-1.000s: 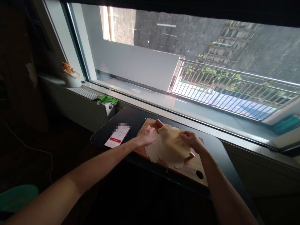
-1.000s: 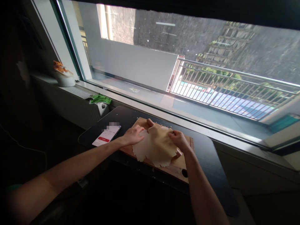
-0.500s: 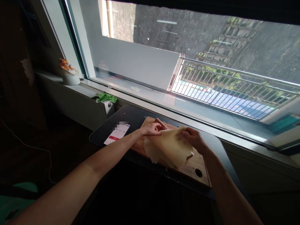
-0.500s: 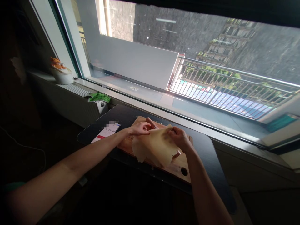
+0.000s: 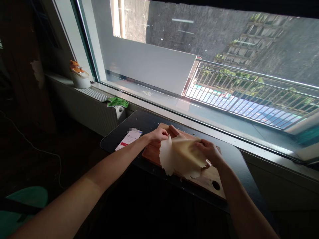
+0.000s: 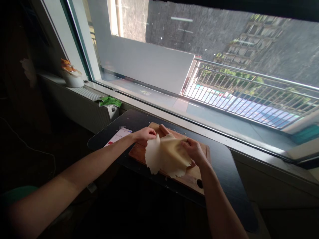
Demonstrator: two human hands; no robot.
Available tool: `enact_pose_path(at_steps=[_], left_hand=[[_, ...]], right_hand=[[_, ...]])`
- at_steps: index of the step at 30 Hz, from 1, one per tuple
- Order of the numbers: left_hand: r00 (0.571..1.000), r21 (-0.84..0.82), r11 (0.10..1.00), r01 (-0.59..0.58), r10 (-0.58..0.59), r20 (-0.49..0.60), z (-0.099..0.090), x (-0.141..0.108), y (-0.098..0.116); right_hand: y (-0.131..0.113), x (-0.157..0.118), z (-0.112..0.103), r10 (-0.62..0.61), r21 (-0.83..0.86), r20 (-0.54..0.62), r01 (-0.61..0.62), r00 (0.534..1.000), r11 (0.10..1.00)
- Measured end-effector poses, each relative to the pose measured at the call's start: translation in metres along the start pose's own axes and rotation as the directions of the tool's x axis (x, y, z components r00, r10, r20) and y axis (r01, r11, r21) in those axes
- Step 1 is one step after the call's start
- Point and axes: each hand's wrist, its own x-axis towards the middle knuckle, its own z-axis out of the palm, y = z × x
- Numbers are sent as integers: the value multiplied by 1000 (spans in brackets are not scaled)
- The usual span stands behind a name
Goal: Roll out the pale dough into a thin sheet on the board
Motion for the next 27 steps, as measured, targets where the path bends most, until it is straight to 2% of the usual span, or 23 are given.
enact_pose_path(at_steps=[2, 3, 7, 9, 11, 13, 15, 17, 20, 23, 25, 27], left_hand=[[985, 101, 994, 47, -30, -169, 0, 4, 3], [976, 132, 988, 80, -50, -214, -1, 6, 4], [963, 183, 971, 155, -107, -247, 3, 10, 7], [952, 305, 939, 160, -65, -300, 10, 8, 11], [933, 518, 846, 126, 77, -351, 21, 4, 16], [931, 689, 724, 35, 228, -286, 34, -2, 19], [947, 734, 675, -82, 281, -153, 48, -10, 18], [955, 737, 656, -161, 292, -52, 61, -17, 13], [958, 751, 630, -197, 286, 12, 75, -22, 3], [975, 753, 629, -192, 207, 76, 78, -22, -2], [980, 749, 633, -197, 149, 132, 76, -22, -2], [980, 748, 633, -199, 105, 172, 73, -22, 0]], right_hand=[[-1, -1, 1, 7, 24, 22, -7, 1000, 1000], [-1, -1, 1, 15, 31, 46, -16, 999, 999], [1, -1, -3, 41, 26, 179, -47, 983, 999], [4, 2, -7, 21, 14, 228, -25, 974, 1000], [8, 9, -10, -27, -44, 254, 40, 967, 998], [16, 18, -11, -105, -177, 219, 145, 970, 973], [26, 28, -10, -198, -338, 137, 234, 970, 911], [36, 35, -7, -242, -431, 112, 267, 964, 862], [47, 39, -2, -196, -439, 205, 269, 959, 857], [50, 39, -2, -192, -465, 261, 298, 946, 834], [51, 40, -8, -201, -539, 216, 288, 955, 792], [53, 41, -19, -209, -621, 121, 239, 970, 747]])
